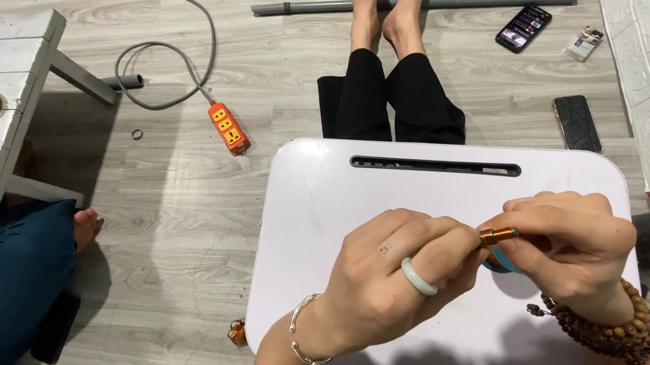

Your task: Manually winding thin copper wire around the slots of a small motor armature.

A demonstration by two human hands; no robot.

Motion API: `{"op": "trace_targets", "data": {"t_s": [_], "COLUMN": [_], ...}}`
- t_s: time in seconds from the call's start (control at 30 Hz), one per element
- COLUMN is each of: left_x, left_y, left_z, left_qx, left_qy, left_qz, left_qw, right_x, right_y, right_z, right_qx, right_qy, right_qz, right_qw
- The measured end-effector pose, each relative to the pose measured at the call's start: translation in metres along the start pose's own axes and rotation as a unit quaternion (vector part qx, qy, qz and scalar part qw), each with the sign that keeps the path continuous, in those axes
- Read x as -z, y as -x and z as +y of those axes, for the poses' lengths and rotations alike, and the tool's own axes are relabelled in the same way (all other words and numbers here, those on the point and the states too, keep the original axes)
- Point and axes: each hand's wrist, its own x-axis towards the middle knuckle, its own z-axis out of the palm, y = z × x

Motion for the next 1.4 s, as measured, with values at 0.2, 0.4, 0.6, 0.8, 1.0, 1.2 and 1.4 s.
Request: {"op": "trace_targets", "data": {"t_s": [0.2,0.4,0.6,0.8,1.0,1.2,1.4], "left_x": [0.000,-0.002,-0.007,-0.009,-0.008,-0.011,-0.021], "left_y": [-0.005,-0.009,-0.013,-0.012,-0.009,-0.003,0.000], "left_z": [-0.002,-0.013,-0.024,-0.026,-0.029,-0.031,-0.031], "left_qx": [0.032,0.131,0.208,0.233,0.259,0.251,0.221], "left_qy": [0.035,0.131,0.261,0.326,0.395,0.427,0.391], "left_qz": [-0.002,-0.033,-0.055,-0.068,-0.080,-0.083,-0.048], "left_qw": [0.999,0.982,0.941,0.914,0.878,0.865,0.892], "right_x": [0.000,-0.005,-0.005,-0.005,-0.002,-0.003,-0.004], "right_y": [0.002,-0.008,-0.016,-0.013,-0.010,-0.008,-0.008], "right_z": [0.002,-0.016,-0.020,-0.020,-0.019,-0.024,-0.030], "right_qx": [0.028,0.044,0.102,0.136,0.143,0.139,0.141], "right_qy": [0.021,0.113,0.175,0.225,0.230,0.232,0.228], "right_qz": [0.009,0.023,0.013,0.015,0.006,0.001,-0.011], "right_qw": [0.999,0.992,0.979,0.965,0.963,0.963,0.963]}}
